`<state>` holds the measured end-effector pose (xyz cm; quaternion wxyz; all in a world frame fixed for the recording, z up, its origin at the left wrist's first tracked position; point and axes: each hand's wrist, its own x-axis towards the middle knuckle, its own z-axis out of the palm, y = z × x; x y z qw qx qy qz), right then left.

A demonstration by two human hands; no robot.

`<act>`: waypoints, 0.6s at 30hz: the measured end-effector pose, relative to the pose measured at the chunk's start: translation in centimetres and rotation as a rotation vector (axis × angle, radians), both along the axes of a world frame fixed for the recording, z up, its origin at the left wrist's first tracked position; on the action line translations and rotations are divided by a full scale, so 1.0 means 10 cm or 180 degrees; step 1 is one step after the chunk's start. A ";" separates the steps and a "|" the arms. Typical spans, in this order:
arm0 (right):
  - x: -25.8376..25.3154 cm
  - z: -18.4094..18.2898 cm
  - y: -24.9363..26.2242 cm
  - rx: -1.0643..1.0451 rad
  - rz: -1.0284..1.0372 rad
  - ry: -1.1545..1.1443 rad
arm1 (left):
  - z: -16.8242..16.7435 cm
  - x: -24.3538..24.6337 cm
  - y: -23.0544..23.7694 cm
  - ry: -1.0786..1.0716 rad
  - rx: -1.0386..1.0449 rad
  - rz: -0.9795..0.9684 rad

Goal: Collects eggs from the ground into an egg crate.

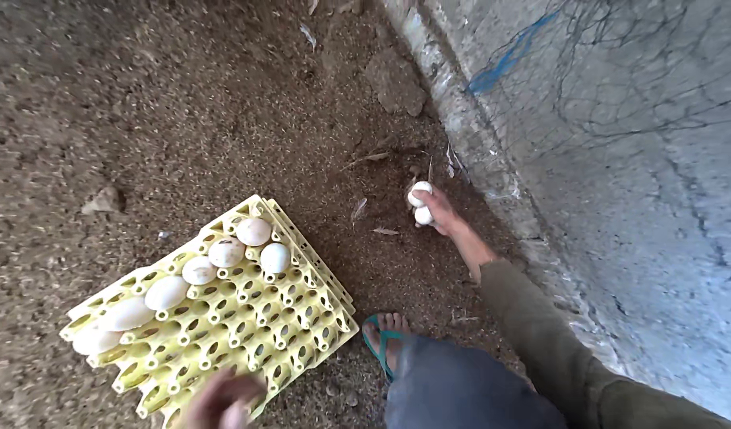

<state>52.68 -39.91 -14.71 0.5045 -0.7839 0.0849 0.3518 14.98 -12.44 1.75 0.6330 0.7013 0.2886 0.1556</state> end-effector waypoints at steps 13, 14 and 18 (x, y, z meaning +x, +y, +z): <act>-1.14 1.00 0.39 -0.0133 0.1824 -0.0912 | -1.12 2.06 -1.50 -0.0581 -0.3612 0.0127; -1.16 1.02 0.36 -0.0294 0.1937 -0.1081 | -1.12 2.04 -1.52 -0.0712 -0.3842 0.0214; -1.12 1.10 0.18 -0.0967 0.1902 -0.1778 | -1.21 1.97 -1.59 -0.0698 -0.4564 0.0078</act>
